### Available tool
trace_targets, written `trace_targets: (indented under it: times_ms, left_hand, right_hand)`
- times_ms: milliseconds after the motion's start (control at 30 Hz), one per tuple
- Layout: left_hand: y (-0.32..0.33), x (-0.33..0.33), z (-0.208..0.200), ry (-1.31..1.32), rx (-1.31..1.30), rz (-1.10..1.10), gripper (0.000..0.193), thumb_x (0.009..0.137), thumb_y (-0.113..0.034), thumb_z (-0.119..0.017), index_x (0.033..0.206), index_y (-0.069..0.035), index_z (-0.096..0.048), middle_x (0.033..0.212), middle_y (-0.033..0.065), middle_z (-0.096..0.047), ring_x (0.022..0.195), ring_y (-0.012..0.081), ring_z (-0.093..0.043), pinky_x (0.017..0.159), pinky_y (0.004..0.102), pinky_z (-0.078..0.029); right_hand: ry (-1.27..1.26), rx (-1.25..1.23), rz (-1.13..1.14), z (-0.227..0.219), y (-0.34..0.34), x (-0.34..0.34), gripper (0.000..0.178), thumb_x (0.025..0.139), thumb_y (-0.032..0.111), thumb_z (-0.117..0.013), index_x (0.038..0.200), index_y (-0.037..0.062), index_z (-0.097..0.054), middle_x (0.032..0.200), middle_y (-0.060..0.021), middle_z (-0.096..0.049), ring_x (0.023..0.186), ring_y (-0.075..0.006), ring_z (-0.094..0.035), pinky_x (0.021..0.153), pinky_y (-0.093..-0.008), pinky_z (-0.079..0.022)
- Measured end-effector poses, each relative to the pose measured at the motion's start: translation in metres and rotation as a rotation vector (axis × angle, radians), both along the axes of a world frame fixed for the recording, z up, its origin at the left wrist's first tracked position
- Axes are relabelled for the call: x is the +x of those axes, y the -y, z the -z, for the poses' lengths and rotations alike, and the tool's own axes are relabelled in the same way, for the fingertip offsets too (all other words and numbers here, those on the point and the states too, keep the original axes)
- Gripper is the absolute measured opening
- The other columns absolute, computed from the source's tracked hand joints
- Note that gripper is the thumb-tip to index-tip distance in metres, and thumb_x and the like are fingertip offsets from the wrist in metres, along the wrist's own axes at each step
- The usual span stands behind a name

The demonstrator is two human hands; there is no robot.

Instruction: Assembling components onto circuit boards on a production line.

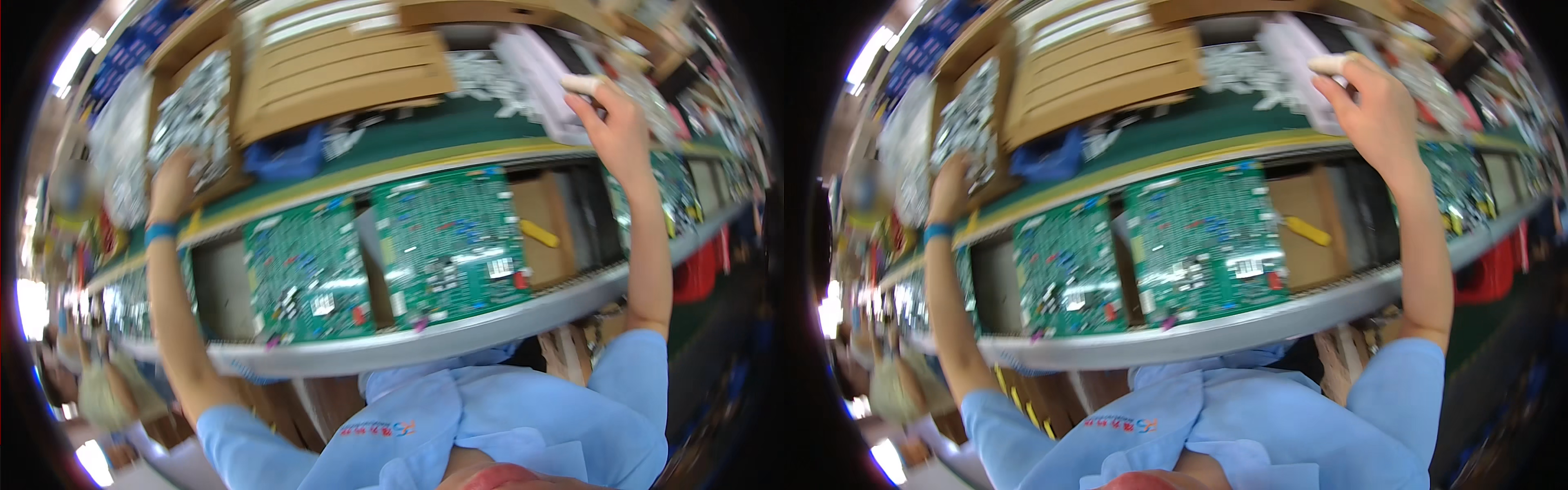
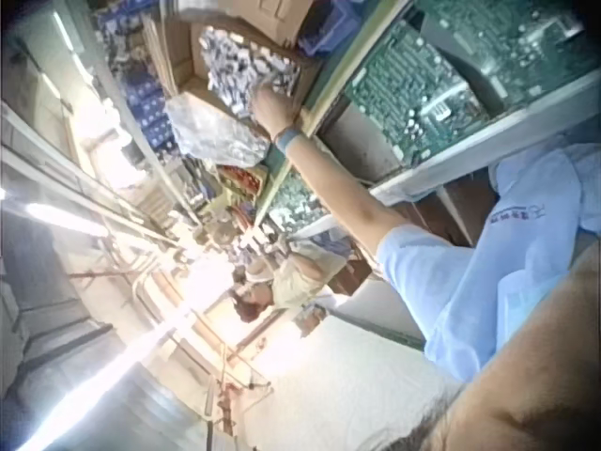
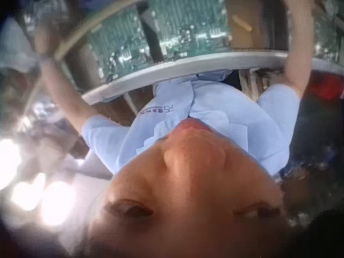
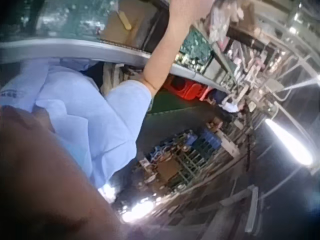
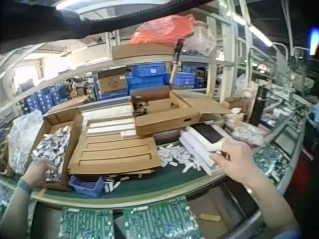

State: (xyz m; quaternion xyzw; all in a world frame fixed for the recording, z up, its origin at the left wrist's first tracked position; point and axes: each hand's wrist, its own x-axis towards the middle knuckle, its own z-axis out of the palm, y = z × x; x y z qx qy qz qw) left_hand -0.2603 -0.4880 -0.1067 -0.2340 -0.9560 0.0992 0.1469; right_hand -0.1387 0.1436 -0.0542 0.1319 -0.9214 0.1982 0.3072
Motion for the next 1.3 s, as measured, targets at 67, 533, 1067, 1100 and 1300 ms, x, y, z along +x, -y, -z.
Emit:
trace_targets:
  times_ms: [67,533,1067,1100,1300]
  left_hand:
    - [-0.024,0.001,-0.021,0.217,0.054,-0.072,0.042,0.068,0.007,-0.054,0.105,-0.011,-0.063,0.111,0.0155,-0.059,0.106,0.0379,-0.055,0.09,0.0446,-0.045]
    - [-0.005,0.004,-0.023,0.183,0.234,-0.203,0.025,0.081,-0.006,-0.061,0.106,-0.005,-0.063,0.106,0.0162,-0.062,0.096,0.0362,-0.059,0.081,0.0423,-0.048]
    - [-0.01,0.001,-0.003,0.102,0.523,-0.271,0.031,0.088,-0.014,-0.062,0.117,-0.002,-0.063,0.104,0.0196,-0.065,0.097,0.0317,-0.063,0.084,0.0369,-0.048]
    - [-0.006,0.003,-0.004,0.097,0.466,-0.286,0.032,0.088,-0.013,-0.063,0.117,-0.001,-0.063,0.105,0.0194,-0.065,0.096,0.0312,-0.063,0.084,0.0365,-0.048]
    - [0.015,0.01,-0.006,0.103,0.414,-0.349,0.032,0.087,-0.013,-0.062,0.117,-0.001,-0.062,0.106,0.0182,-0.065,0.096,0.0292,-0.064,0.084,0.0356,-0.049]
  right_hand:
    - [-0.004,-0.035,0.166,0.004,-0.054,-0.007,0.022,0.085,0.022,-0.067,0.105,0.0136,-0.069,0.084,-0.0065,-0.067,0.066,-0.0193,-0.059,0.061,-0.0312,-0.046]
    - [0.235,0.053,0.251,0.034,-0.15,-0.11,0.031,0.084,0.015,-0.066,0.115,0.0124,-0.065,0.094,-0.014,-0.07,0.087,-0.0238,-0.068,0.078,-0.0342,-0.051]
    - [0.094,0.053,0.072,0.056,-0.15,-0.011,0.035,0.085,0.004,-0.062,0.117,0.0188,-0.067,0.107,-0.0079,-0.062,0.094,-0.027,-0.062,0.08,-0.0322,-0.049]
    - [0.095,0.055,0.067,0.054,-0.15,-0.011,0.035,0.085,0.004,-0.062,0.117,0.0188,-0.067,0.107,-0.0079,-0.062,0.094,-0.027,-0.062,0.08,-0.0322,-0.049]
    - [0.258,0.041,0.022,0.041,-0.154,-0.021,0.032,0.084,0.012,-0.066,0.117,0.0144,-0.067,0.104,-0.0082,-0.063,0.093,-0.0237,-0.062,0.079,-0.0306,-0.048]
